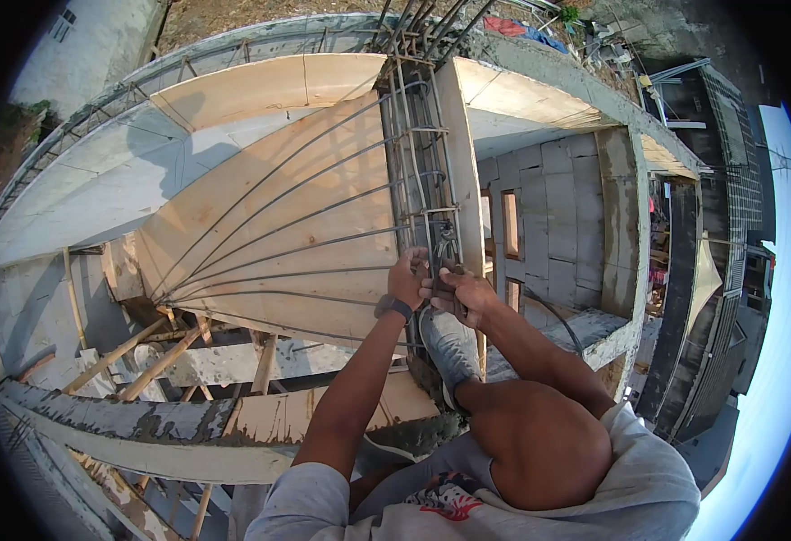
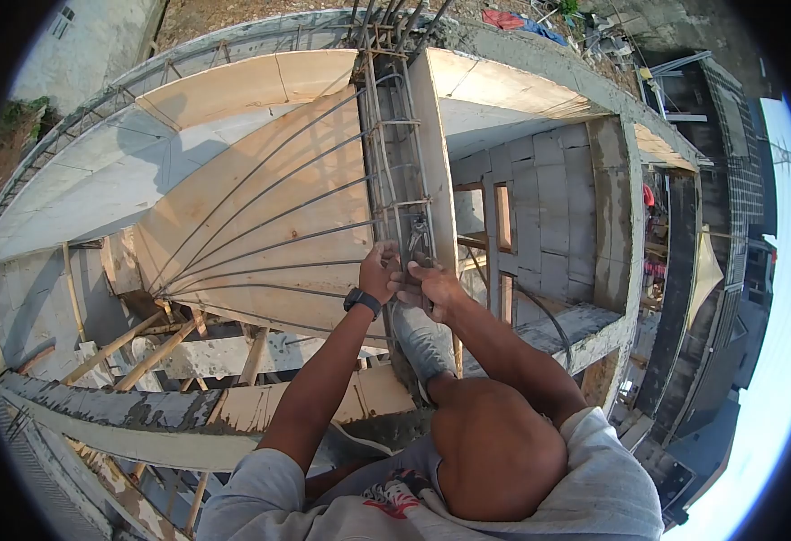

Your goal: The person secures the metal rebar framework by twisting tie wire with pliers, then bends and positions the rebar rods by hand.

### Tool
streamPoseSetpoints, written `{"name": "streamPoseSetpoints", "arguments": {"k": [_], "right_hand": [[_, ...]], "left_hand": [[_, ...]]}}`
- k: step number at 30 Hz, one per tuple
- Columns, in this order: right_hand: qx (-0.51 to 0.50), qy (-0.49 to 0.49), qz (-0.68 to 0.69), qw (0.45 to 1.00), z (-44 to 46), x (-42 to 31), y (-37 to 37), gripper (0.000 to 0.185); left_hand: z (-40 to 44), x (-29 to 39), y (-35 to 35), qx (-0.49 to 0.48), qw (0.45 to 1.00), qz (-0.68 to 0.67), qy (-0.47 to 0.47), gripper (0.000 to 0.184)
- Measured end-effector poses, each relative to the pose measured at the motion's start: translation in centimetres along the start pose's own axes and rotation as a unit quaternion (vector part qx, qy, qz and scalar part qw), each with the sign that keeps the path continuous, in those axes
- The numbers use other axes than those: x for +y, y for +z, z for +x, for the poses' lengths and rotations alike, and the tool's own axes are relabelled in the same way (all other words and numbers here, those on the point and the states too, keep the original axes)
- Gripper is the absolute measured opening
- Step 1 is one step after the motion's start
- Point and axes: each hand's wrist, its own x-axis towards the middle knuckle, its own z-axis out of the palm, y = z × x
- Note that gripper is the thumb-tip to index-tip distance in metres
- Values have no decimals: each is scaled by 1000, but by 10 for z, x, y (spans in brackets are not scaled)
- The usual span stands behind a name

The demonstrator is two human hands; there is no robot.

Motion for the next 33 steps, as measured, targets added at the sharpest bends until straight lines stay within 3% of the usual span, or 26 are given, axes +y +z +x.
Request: {"name": "streamPoseSetpoints", "arguments": {"k": [7,11,14,18,22,25,28,31,33], "right_hand": [[-9,-8,-16,1000,1,-1,-5,36],[3,-29,-106,994,7,3,-18,40],[9,-35,-75,997,5,5,-17,45],[21,5,-68,997,10,1,-10,30],[17,-11,-66,998,16,4,-9,32],[-18,7,3,1000,18,12,-11,32],[-88,36,100,990,21,16,-16,32],[-137,54,160,976,19,15,-17,34],[-157,67,193,966,18,12,-19,34]], "left_hand": [[7,22,-23,-12,981,155,118,23],[8,26,-26,-10,981,158,113,23],[9,19,-24,-10,984,137,112,23],[6,13,-18,-29,997,52,58,21],[0,11,-12,-88,996,12,-1,19],[0,13,-6,-76,984,154,44,20],[7,19,-16,-166,975,-56,-136,21],[11,17,-20,-139,942,-206,-224,23],[5,17,-12,-67,937,-259,-226,22]]}}
